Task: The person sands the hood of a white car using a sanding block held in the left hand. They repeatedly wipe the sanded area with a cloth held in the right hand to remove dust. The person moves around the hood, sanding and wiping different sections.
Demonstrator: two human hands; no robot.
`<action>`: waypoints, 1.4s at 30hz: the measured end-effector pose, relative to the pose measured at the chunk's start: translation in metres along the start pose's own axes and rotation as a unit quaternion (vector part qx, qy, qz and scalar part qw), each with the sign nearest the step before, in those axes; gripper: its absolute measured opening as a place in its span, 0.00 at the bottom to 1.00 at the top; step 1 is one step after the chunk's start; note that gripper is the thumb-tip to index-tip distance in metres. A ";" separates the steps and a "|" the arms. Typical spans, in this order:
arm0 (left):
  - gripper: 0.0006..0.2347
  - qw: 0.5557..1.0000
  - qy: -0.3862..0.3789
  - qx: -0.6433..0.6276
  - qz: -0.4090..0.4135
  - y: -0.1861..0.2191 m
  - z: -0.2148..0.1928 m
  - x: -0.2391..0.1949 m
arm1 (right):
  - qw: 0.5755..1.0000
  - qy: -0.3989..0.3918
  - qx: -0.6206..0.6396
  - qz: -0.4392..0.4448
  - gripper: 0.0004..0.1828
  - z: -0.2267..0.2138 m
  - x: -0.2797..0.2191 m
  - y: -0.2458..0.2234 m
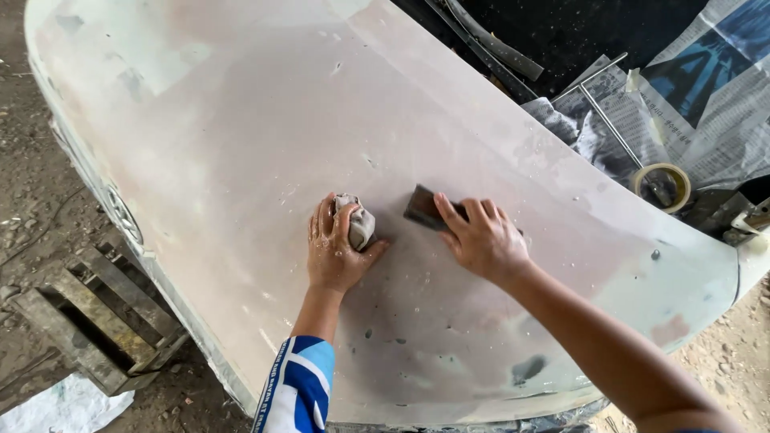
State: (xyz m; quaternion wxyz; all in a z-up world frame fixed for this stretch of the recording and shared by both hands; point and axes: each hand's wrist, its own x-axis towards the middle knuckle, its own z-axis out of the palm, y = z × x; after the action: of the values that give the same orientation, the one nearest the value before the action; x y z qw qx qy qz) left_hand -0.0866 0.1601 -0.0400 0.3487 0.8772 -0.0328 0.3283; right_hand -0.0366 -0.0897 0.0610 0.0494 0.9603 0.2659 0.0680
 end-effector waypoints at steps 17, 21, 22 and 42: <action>0.35 1.000 0.017 0.021 0.000 0.001 0.002 0.003 | 0.996 0.069 0.027 0.051 0.36 0.000 0.084 0.040; 0.34 1.000 0.006 0.002 -0.015 -0.001 -0.003 -0.005 | 0.995 0.095 0.018 0.035 0.37 0.011 0.080 0.042; 0.34 1.000 0.011 -0.002 -0.012 0.000 -0.001 -0.001 | 0.994 0.099 0.013 0.035 0.37 0.008 0.048 0.039; 0.33 0.998 0.027 0.060 0.004 0.002 0.002 0.002 | 0.996 0.056 0.026 0.058 0.36 0.002 0.057 0.078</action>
State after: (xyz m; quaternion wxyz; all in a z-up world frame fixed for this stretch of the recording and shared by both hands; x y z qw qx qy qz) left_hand -0.0851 0.1578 -0.0387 0.2953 0.8873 -0.0069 0.3542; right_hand 0.0518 -0.1269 0.0749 0.0058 0.9697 0.2138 0.1179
